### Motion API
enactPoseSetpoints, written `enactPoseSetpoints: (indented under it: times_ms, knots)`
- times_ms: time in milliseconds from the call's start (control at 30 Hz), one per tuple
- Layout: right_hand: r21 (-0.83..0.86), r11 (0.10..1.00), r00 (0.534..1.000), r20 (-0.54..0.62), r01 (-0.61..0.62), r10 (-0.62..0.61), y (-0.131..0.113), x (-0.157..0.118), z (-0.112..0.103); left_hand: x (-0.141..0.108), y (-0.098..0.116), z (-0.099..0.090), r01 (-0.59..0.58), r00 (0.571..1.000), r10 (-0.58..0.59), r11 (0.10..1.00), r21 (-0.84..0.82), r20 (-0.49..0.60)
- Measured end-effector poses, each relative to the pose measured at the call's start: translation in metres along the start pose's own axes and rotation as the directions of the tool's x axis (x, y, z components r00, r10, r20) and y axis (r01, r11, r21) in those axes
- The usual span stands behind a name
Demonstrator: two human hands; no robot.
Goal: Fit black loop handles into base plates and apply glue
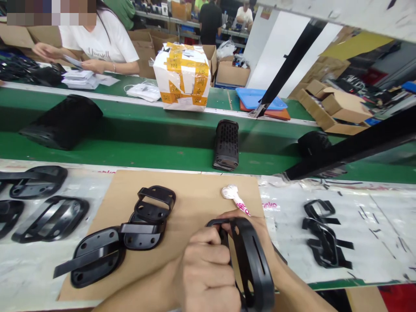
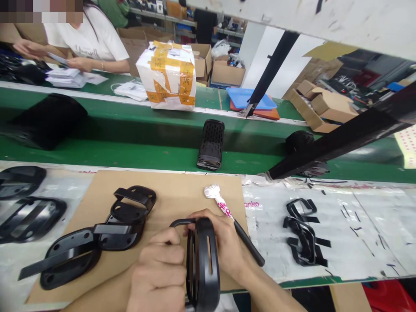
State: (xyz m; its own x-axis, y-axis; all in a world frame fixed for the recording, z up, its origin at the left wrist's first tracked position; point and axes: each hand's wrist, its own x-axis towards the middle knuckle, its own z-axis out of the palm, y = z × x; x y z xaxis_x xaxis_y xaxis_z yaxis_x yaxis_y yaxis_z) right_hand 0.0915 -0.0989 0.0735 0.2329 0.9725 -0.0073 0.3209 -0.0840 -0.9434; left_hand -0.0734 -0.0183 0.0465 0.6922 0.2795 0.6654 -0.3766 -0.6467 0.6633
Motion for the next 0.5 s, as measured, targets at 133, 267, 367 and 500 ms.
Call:
enactPoseSetpoints:
  times_ms: [133, 267, 367, 500]
  knots:
    - [-0.057, 0.994, 0.995, -0.031, -0.095, 0.093, 0.01, 0.022, 0.006, 0.03, -0.012, -0.017, 0.009, 0.999, -0.01, 1.0, -0.02, -0.051]
    - [-0.138, 0.985, 0.995, 0.003, -0.102, 0.104, 0.022, 0.032, -0.009, 0.043, -0.032, -0.019, 0.38, 0.889, -0.416, 0.903, -0.198, -0.189]
    - [-0.361, 0.91, 0.971, -0.191, -0.203, 0.141, 0.037, 0.014, -0.031, 0.042, -0.048, -0.014, 0.59, 0.687, -0.675, 0.734, -0.336, -0.269]
    - [-0.637, 0.668, 0.923, -0.278, -0.384, 0.265, 0.059, -0.024, -0.051, 0.037, -0.068, 0.001, 0.649, 0.589, -0.759, 0.65, -0.395, -0.279]
